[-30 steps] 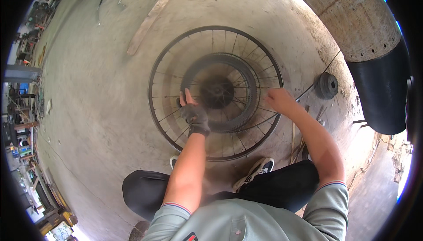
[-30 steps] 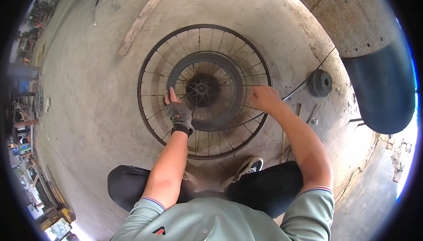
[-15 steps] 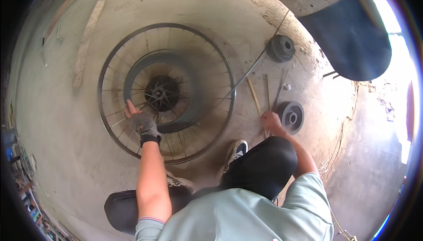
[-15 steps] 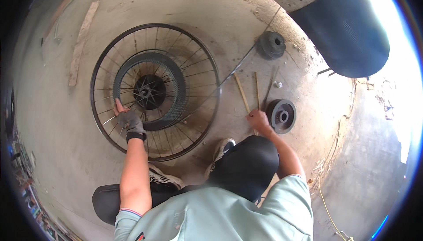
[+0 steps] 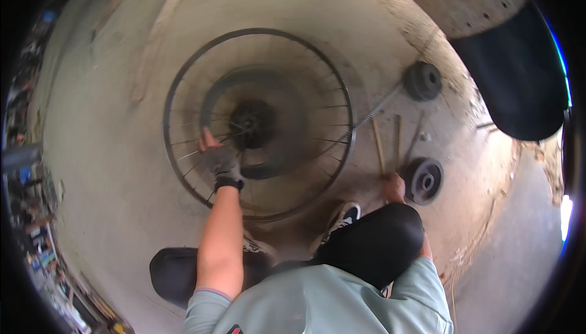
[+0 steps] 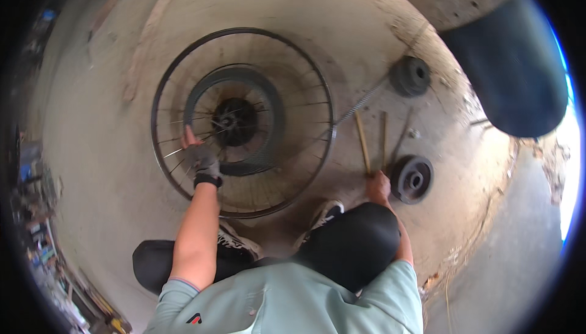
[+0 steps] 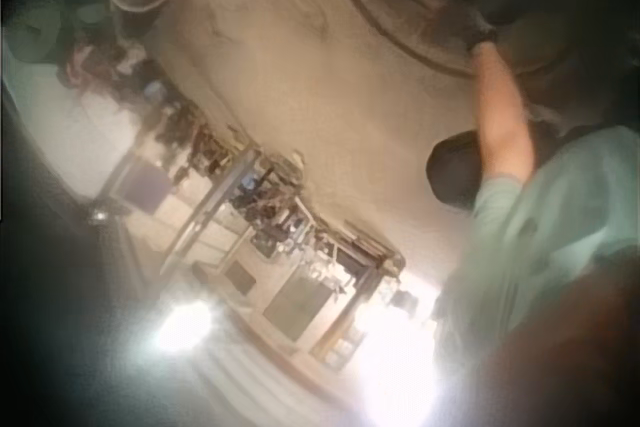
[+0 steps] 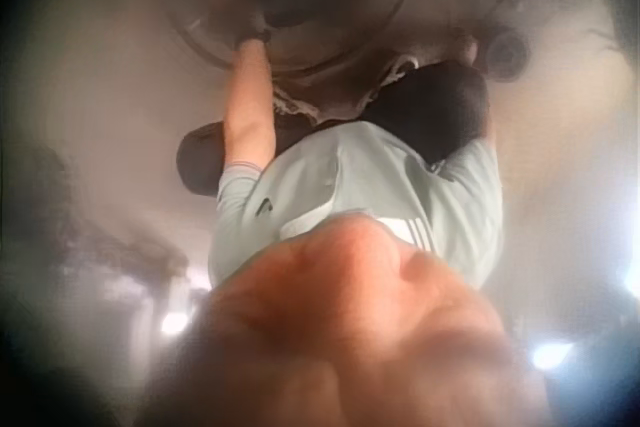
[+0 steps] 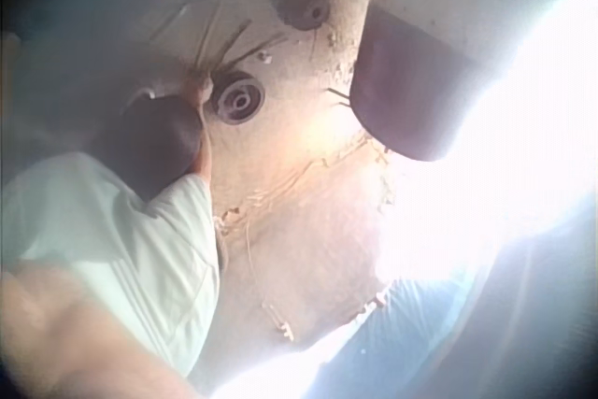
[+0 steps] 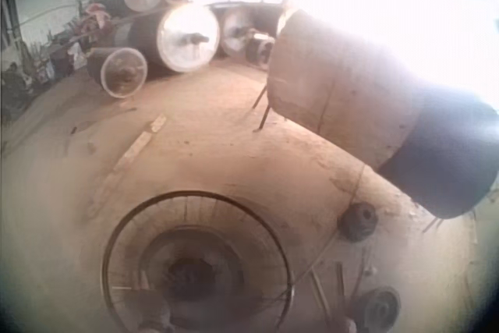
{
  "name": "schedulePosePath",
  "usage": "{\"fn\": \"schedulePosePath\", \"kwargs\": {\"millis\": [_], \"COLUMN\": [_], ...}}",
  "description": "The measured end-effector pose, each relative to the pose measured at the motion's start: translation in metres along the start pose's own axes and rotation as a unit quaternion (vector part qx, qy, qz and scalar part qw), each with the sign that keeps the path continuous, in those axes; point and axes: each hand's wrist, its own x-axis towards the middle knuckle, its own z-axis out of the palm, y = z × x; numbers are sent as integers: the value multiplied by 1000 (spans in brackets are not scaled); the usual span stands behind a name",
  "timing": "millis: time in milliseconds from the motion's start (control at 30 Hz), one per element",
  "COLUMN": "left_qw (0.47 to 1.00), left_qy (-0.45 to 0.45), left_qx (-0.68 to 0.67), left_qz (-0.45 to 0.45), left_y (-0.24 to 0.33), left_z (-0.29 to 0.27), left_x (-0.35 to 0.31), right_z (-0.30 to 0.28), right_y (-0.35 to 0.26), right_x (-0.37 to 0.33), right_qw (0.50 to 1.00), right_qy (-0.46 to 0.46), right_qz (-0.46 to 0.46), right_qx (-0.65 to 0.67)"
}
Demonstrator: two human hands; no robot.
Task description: The person assembles a circular metal wheel by placing a central hub and inserting wooden sticks as spokes. They then move to a large cylindrical object and hammer nails into its surface using a hammer.
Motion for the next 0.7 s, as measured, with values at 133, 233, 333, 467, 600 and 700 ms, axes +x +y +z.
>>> {"fn": "schedulePosePath", "kwargs": {"millis": [133,233,333,467,600,700], "left_qw": [997,994,996,999,999,999], "left_qy": [44,71,39,25,28,27], "left_qx": [30,29,-67,-43,-40,-30], "left_qz": [52,83,43,-2,-3,-17], "left_y": [-3,-2,4,11,6,1], "left_z": [2,3,1,-4,-1,4], "left_x": [2,3,1,-2,0,-1], "right_z": [2,4,11,9,-40,-102], "right_y": [6,8,17,42,50,-8], "right_x": [6,10,8,-10,-37,-34], "right_qw": [999,996,999,994,990,974], "right_qy": [-11,-27,1,65,53,27], "right_qz": [-36,-37,-38,-65,-113,-177], "right_qx": [-38,-71,-28,-51,65,142]}}
